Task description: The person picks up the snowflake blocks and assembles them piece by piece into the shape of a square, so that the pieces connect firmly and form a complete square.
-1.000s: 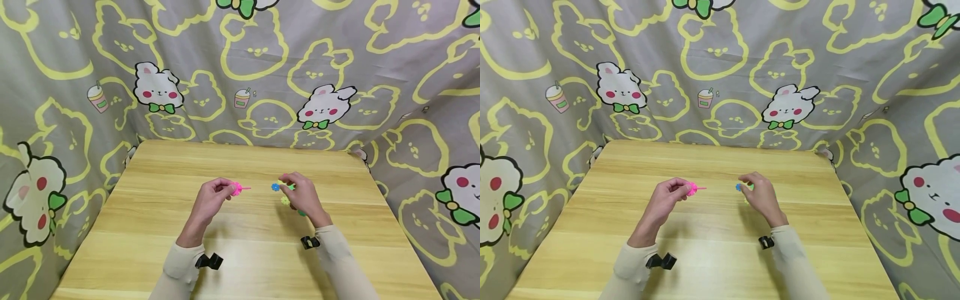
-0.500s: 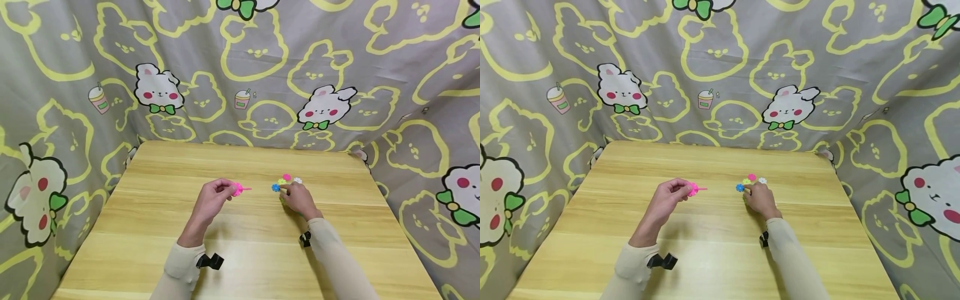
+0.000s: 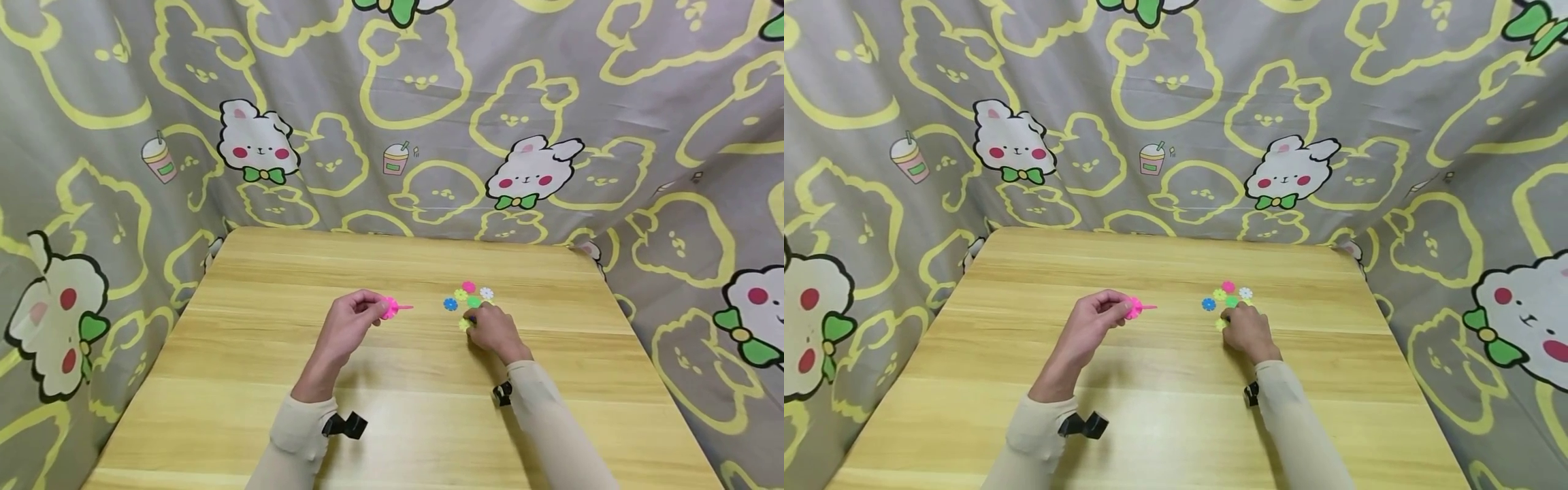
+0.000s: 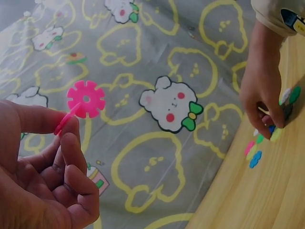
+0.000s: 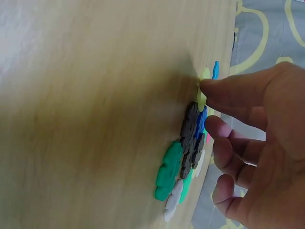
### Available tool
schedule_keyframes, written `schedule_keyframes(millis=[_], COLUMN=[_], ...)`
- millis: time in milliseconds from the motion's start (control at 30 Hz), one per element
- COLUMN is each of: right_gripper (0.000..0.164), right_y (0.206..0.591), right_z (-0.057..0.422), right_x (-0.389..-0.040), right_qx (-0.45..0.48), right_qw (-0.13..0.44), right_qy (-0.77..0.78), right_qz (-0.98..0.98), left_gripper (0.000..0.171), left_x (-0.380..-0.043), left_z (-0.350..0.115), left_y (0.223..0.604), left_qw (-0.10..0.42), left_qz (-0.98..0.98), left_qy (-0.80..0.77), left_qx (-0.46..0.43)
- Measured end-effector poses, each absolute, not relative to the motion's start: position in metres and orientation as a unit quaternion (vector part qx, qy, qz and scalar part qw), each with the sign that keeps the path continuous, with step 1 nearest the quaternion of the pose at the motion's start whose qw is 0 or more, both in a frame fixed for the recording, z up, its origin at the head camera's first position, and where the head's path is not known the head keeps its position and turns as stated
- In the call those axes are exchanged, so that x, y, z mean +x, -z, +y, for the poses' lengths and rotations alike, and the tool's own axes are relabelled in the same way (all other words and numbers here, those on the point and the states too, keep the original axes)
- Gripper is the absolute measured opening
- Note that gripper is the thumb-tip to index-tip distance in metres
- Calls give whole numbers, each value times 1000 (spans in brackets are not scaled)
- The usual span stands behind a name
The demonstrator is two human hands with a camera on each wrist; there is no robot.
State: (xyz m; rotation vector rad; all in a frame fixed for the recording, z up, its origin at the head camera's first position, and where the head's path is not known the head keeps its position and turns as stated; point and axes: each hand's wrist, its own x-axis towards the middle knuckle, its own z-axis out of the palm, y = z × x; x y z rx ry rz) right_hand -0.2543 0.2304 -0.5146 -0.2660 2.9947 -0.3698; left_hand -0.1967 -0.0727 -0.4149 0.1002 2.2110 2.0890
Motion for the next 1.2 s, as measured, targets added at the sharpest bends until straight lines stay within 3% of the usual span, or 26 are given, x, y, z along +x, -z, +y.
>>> schedule_keyframes(millis=[333,500,667,833,1200], right_gripper=[22,19,19,23,18], right_y=[512,507,482,446,412], right_z=[231,222,200,175,154], right_x=[-257,-253,-242,-223,-203], right_qx=[-78,-93,-98,-117,-135], right_qw=[94,72,32,38,65], right_qy=[183,244,392,545,606], right_qz=[976,963,914,829,781], left_gripper=[12,14,14,14,13], left_x=[-197,-197,-197,-198,-197], left_z=[-70,-72,-73,-73,-70], left_y=[413,413,413,414,412], left_qw=[48,49,49,49,44], left_qz=[725,724,720,723,727], left_qy=[-686,-687,-691,-688,-685], left_qx=[34,42,43,43,29])
